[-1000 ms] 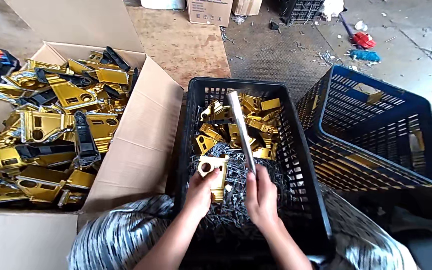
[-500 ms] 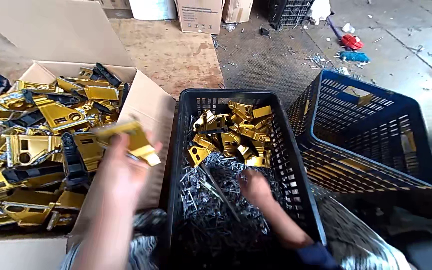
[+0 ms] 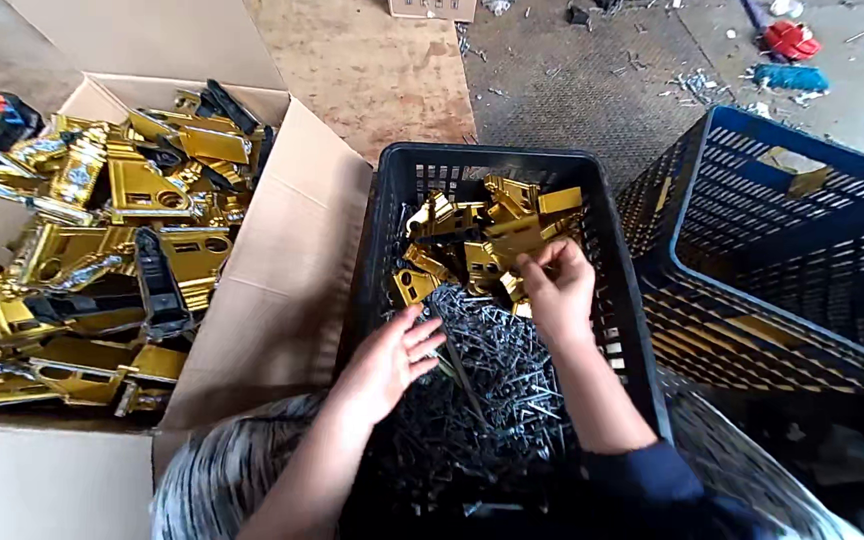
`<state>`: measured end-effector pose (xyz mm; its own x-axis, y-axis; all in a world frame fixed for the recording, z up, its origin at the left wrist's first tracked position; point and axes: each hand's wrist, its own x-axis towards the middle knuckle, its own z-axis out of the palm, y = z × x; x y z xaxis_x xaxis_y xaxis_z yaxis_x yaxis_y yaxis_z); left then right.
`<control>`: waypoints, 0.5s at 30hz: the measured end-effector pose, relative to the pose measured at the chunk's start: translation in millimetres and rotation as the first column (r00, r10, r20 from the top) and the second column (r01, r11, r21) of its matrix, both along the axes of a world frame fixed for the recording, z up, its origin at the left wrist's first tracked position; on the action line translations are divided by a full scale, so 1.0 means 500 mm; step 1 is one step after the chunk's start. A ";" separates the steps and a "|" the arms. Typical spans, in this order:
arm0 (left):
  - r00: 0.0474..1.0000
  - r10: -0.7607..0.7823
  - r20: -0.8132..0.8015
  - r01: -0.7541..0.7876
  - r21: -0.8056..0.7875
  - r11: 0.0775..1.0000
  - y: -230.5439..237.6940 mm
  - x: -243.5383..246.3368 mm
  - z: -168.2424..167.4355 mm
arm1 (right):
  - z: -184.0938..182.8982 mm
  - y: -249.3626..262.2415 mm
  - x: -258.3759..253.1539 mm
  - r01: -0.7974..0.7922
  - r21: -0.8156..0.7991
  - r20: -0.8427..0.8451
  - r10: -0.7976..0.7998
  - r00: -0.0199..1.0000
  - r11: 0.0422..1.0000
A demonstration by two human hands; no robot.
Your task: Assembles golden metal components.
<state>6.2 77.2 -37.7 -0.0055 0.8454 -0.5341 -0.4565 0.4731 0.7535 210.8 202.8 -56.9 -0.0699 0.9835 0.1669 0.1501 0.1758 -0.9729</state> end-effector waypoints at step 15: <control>0.766 0.638 -0.082 -0.566 0.385 0.729 0.015 -0.058 0.005 | -0.178 -0.052 -0.188 -0.247 -0.285 0.720 0.377 0.583 0.926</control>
<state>-22.7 84.8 -35.0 -0.6461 0.7451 -0.1653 -0.3875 -0.1336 0.9121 117.0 176.8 -146.0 -0.4130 0.8825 -0.2251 0.7971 0.2307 -0.5580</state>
